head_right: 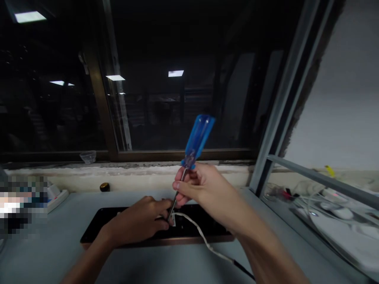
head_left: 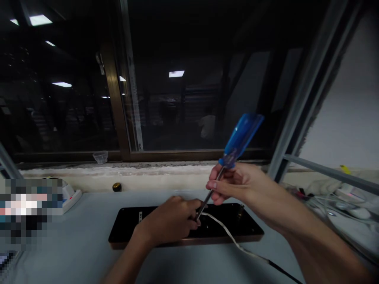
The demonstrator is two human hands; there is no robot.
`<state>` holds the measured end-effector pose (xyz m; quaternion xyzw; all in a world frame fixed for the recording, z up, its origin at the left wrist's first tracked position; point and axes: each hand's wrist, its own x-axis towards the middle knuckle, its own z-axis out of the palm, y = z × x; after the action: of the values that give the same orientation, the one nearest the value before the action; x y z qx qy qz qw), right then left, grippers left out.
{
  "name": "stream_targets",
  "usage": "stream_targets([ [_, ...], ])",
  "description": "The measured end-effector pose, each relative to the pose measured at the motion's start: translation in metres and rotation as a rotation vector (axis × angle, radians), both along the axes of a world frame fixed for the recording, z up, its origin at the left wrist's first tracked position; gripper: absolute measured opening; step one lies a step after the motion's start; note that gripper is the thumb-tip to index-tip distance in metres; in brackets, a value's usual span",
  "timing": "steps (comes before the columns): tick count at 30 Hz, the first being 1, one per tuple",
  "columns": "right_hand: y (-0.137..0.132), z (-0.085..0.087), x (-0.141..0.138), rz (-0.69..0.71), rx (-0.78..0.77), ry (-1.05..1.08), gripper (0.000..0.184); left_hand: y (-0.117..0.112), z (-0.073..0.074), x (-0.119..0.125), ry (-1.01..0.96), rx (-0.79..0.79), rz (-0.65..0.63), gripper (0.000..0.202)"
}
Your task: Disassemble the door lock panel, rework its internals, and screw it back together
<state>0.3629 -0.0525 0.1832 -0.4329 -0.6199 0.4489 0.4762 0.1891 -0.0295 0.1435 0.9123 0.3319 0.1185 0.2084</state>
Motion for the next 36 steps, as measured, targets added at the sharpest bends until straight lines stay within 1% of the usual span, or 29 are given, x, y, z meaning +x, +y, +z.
stream_targets([
  [2, 0.004, -0.005, -0.006, 0.051, -0.052, -0.010, 0.023, 0.003, -0.006, 0.002, 0.086, 0.076, 0.011, 0.013],
  [5, 0.010, -0.011, -0.010, 0.083, -0.085, -0.022, 0.021, 0.008, -0.013, 0.003, 0.121, 0.134, 0.005, 0.009],
  [11, 0.016, -0.019, -0.009, 0.140, -0.065, -0.061, 0.017, 0.014, -0.022, 0.005, 0.135, 0.154, -0.008, 0.011],
  [18, 0.020, -0.021, -0.004, 0.213, -0.055, -0.087, 0.021, 0.016, -0.023, 0.003, 0.144, 0.182, -0.030, 0.013],
  [22, 0.021, -0.020, 0.001, 0.284, -0.027, -0.123, 0.021, 0.016, -0.022, 0.002, 0.147, 0.193, -0.036, 0.009],
  [25, 0.021, -0.020, 0.002, 0.311, -0.007, -0.133, 0.021, 0.015, -0.021, 0.002, 0.175, 0.222, -0.023, 0.006],
  [28, 0.020, -0.019, 0.002, 0.308, 0.011, -0.134, 0.022, 0.015, -0.020, 0.004, 0.190, 0.243, -0.012, 0.006],
  [31, 0.019, -0.019, 0.001, 0.285, 0.019, -0.179, 0.022, 0.014, -0.019, 0.003, 0.190, 0.232, -0.022, 0.008],
  [36, 0.021, -0.020, -0.001, 0.169, 0.082, -0.263, 0.019, 0.014, -0.016, -0.004, 0.113, 0.147, -0.044, 0.023],
])
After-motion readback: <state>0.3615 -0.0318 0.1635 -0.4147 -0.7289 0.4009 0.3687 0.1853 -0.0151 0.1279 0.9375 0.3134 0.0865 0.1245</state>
